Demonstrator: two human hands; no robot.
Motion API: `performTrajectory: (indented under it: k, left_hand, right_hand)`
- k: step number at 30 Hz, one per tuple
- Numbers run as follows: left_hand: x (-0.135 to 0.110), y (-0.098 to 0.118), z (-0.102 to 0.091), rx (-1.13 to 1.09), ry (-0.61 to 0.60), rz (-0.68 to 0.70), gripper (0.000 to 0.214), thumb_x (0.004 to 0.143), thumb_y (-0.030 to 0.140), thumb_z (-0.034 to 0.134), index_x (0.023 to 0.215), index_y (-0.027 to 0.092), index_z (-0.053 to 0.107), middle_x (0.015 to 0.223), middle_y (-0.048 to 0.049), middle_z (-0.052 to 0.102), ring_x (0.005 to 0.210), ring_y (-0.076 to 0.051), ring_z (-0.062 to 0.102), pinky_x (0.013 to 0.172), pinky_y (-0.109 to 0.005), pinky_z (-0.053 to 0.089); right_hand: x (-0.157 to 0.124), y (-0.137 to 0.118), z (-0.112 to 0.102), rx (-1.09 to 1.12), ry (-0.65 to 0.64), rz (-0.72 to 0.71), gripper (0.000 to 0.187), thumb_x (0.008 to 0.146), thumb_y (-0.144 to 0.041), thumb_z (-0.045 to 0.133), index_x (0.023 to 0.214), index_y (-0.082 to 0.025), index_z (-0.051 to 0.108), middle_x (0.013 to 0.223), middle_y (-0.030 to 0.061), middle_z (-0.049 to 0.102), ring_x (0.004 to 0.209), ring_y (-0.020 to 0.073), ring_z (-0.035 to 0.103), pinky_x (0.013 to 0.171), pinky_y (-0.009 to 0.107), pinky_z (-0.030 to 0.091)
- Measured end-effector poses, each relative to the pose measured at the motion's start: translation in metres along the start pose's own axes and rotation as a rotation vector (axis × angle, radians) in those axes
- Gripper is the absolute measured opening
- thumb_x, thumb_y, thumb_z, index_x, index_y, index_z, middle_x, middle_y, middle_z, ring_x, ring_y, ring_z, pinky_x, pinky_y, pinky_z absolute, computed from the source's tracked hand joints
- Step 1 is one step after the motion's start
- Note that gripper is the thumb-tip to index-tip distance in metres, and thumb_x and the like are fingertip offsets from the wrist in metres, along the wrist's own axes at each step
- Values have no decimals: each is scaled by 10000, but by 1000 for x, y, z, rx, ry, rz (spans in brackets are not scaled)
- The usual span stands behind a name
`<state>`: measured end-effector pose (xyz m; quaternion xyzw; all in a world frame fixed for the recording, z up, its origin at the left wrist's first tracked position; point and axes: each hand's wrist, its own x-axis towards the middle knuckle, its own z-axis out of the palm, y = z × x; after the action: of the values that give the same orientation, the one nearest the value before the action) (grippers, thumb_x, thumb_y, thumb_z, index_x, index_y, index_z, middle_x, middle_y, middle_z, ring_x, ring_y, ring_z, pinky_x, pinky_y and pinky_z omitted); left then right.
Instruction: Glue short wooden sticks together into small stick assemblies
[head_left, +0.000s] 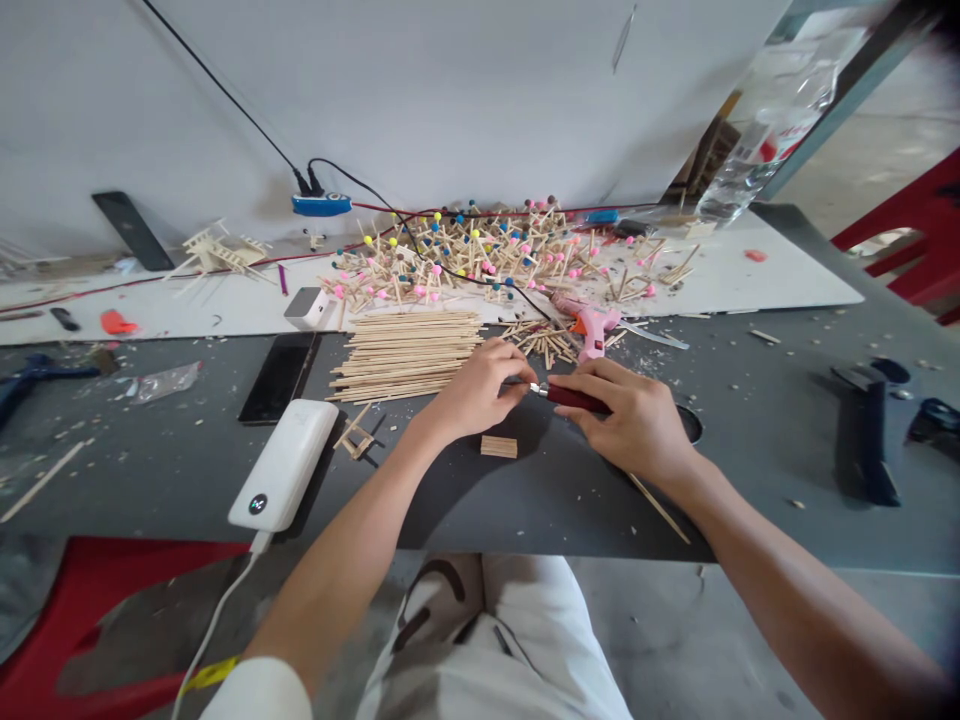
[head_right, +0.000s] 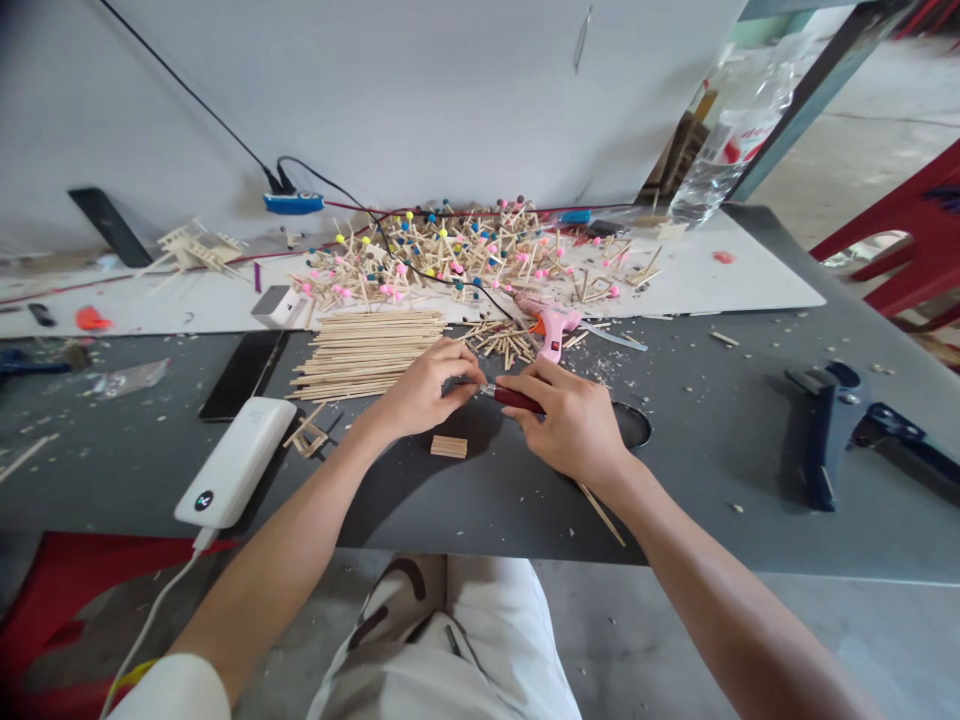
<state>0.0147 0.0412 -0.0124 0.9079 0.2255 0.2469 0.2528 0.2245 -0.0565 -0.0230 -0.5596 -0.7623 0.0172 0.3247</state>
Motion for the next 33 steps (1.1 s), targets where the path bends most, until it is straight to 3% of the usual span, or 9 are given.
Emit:
performTrajectory:
  k: [9,15,33]
  left_hand:
    - [-2,0,-5,-12,8,-9,260,909,28,534,972,188,729,999,-76,663,1042,-225,586,951,-404,486]
    - [-2,3,-3,-7,91,-34,66,909,222,676,904,192,735,928,-59,676,975,-223,584,914,-401,488]
    - [-2,-6,-10,35,132,-113,103,869,131,675,862,195,755,919,-52,710,932,-216,629,873,-384,498]
  right_hand:
    - [-1,1,0,9,-1,19,288,863,-213,675,1141,-239,747,1061,76,726,870,224,712,774,326,560]
    - [0,0,-1,19,12,25,285,866,-220,671,1140,-232,749,1030,79,727,857,224,712,778,324,557]
    - [-2,4,0,-15,40,51,290,861,-235,678,1142,-254,751,1069,67,732,892,237,722,799,337,563]
